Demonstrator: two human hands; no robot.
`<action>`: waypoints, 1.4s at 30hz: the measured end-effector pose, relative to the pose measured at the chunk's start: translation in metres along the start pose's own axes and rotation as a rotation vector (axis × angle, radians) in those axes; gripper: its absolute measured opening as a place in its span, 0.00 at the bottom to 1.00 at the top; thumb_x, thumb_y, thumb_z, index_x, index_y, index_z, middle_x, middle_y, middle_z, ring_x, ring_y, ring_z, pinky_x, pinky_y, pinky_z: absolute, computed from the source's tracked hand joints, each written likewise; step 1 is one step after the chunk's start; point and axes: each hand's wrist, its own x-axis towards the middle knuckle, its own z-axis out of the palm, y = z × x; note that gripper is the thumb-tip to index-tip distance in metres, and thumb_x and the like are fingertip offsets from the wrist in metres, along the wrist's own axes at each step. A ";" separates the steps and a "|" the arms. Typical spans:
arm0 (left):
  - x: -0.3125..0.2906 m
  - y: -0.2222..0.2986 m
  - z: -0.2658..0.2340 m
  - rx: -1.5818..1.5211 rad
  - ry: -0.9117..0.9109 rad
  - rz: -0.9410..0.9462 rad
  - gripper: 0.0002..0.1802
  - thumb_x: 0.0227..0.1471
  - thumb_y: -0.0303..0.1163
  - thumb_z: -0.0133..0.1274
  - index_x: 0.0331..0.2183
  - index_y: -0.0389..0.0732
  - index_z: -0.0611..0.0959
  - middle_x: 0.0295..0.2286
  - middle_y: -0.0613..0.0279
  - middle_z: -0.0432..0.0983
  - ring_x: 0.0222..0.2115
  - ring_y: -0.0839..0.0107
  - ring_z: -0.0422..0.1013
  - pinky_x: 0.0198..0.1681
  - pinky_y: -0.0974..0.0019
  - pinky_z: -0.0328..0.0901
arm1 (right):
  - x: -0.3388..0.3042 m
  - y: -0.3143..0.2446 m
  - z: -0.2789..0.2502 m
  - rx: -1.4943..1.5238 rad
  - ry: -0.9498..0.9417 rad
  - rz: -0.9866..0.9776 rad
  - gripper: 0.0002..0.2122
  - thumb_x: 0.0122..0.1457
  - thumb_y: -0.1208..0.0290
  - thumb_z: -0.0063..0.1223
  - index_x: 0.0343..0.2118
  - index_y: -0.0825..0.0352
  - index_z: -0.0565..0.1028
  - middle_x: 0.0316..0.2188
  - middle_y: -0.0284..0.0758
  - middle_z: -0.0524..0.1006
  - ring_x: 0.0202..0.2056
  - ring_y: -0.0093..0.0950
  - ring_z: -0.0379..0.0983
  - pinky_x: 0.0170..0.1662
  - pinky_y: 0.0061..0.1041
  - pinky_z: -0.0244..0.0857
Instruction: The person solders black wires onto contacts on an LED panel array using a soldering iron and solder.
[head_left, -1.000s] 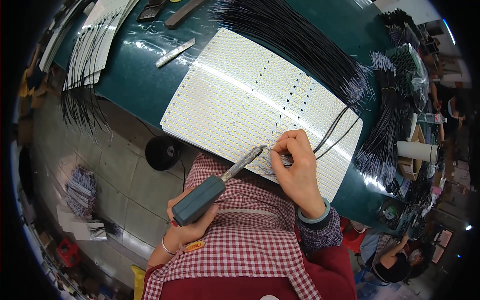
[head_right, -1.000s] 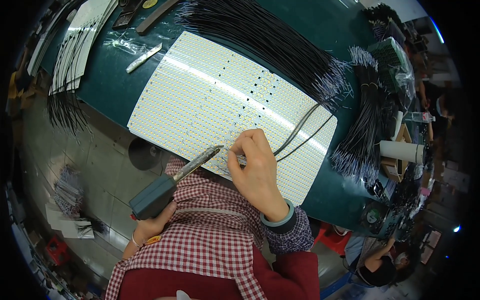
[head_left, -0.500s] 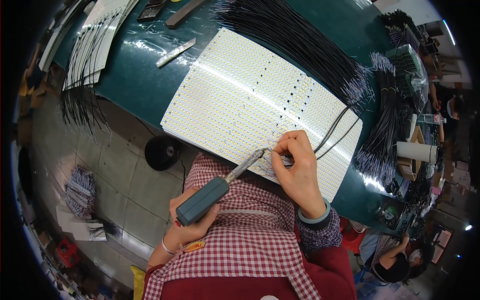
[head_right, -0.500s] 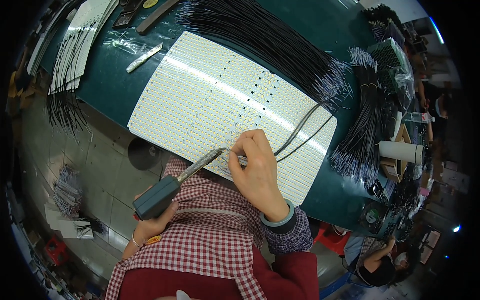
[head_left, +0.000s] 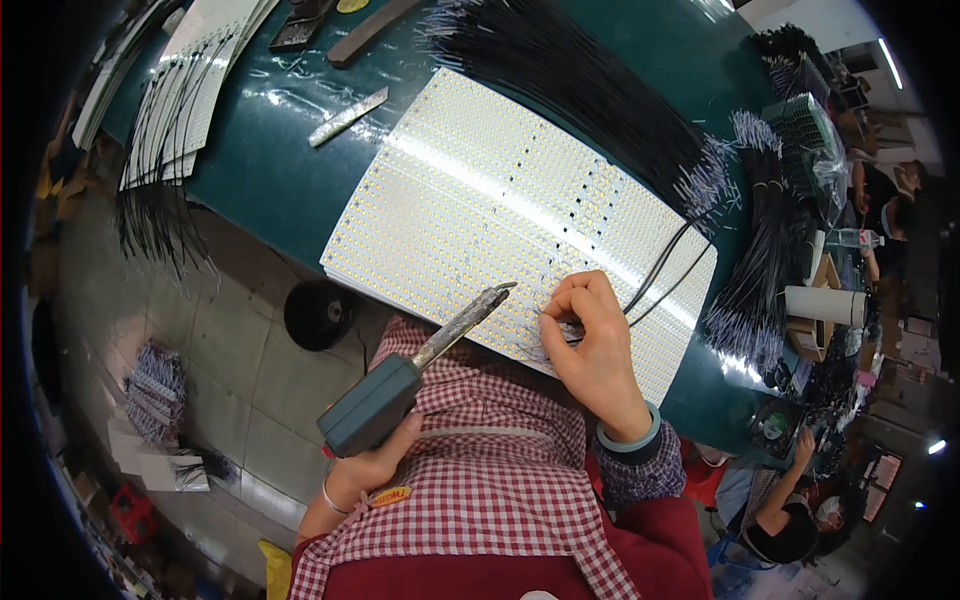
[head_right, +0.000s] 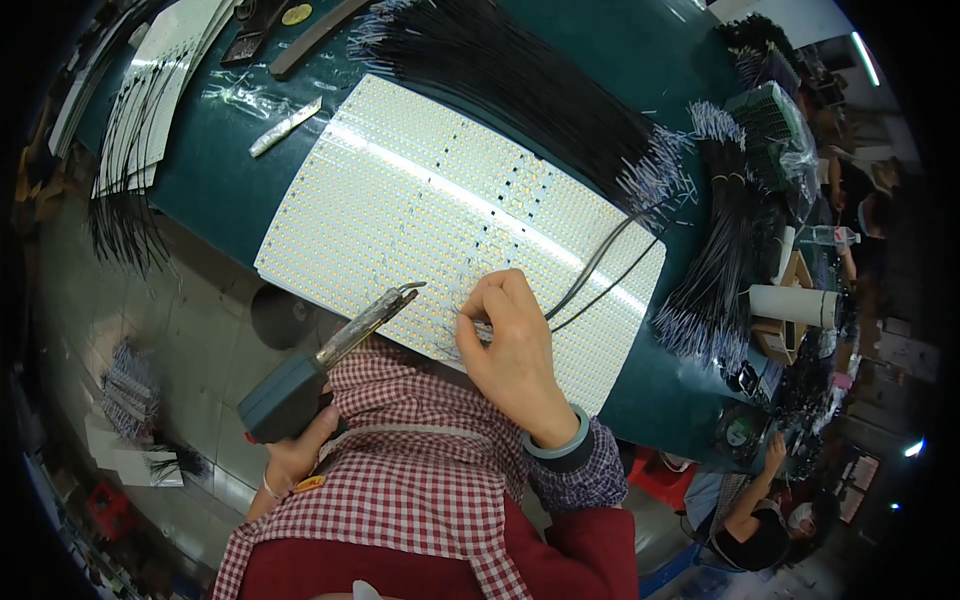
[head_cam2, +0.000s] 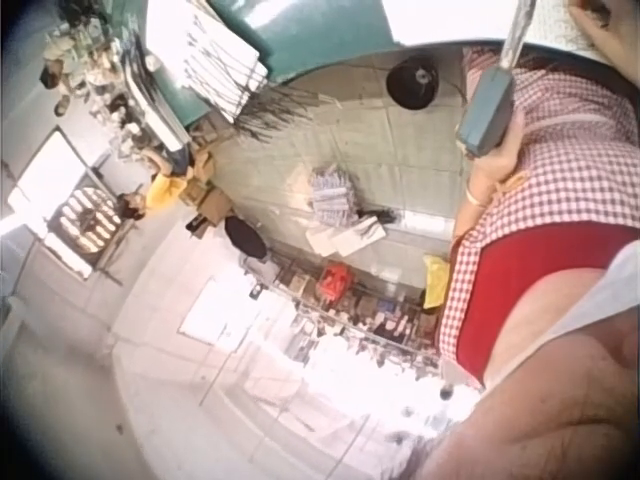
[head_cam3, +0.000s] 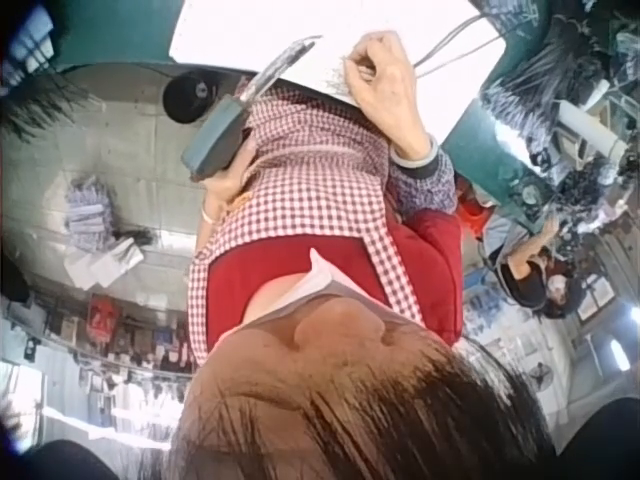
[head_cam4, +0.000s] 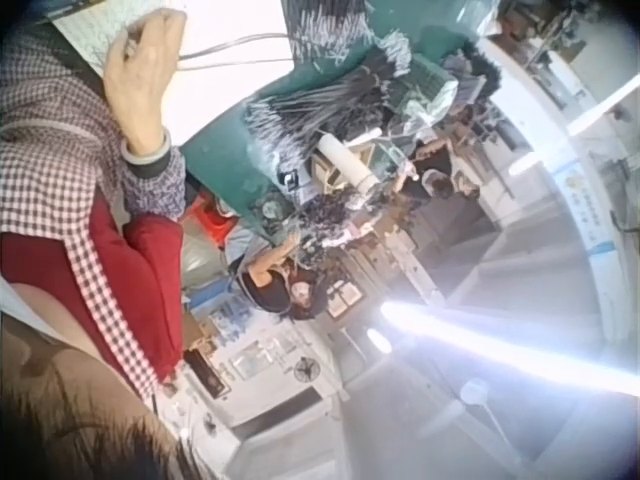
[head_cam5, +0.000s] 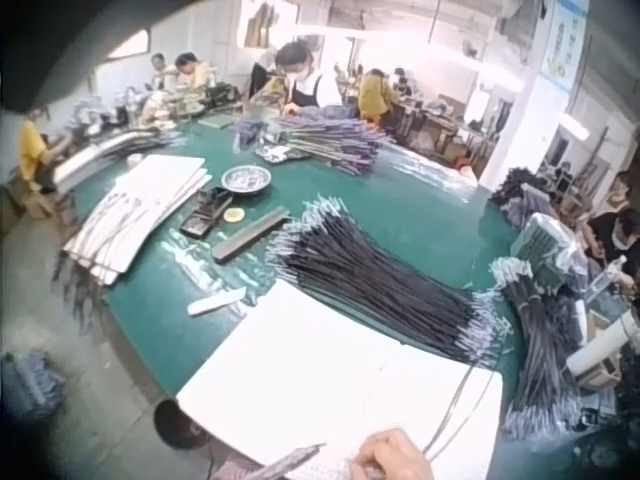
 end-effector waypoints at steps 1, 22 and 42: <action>0.000 0.003 0.002 -0.076 0.051 -0.067 0.13 0.45 0.24 0.62 0.37 0.33 0.81 0.29 0.58 0.78 0.28 0.71 0.75 0.31 0.70 0.68 | 0.001 -0.001 -0.001 0.000 -0.017 0.007 0.04 0.46 0.83 0.54 0.25 0.71 0.70 0.30 0.41 0.68 0.31 0.37 0.69 0.32 0.31 0.64; 0.034 -0.024 -0.023 -0.278 0.320 -0.358 0.23 0.44 0.22 0.62 0.45 0.33 0.77 0.38 0.59 0.76 0.37 0.71 0.72 0.42 0.68 0.68 | 0.275 0.016 0.027 -0.394 -0.118 -0.303 0.07 0.50 0.74 0.56 0.33 0.66 0.79 0.33 0.40 0.77 0.35 0.38 0.75 0.38 0.35 0.68; 0.070 -0.019 0.005 -0.322 0.157 -0.133 0.25 0.43 0.19 0.57 0.47 0.35 0.73 0.38 0.57 0.76 0.19 0.78 0.63 0.22 0.75 0.59 | 0.248 -0.026 0.024 0.211 0.129 -0.227 0.05 0.51 0.76 0.45 0.31 0.71 0.71 0.28 0.48 0.75 0.31 0.46 0.74 0.34 0.39 0.68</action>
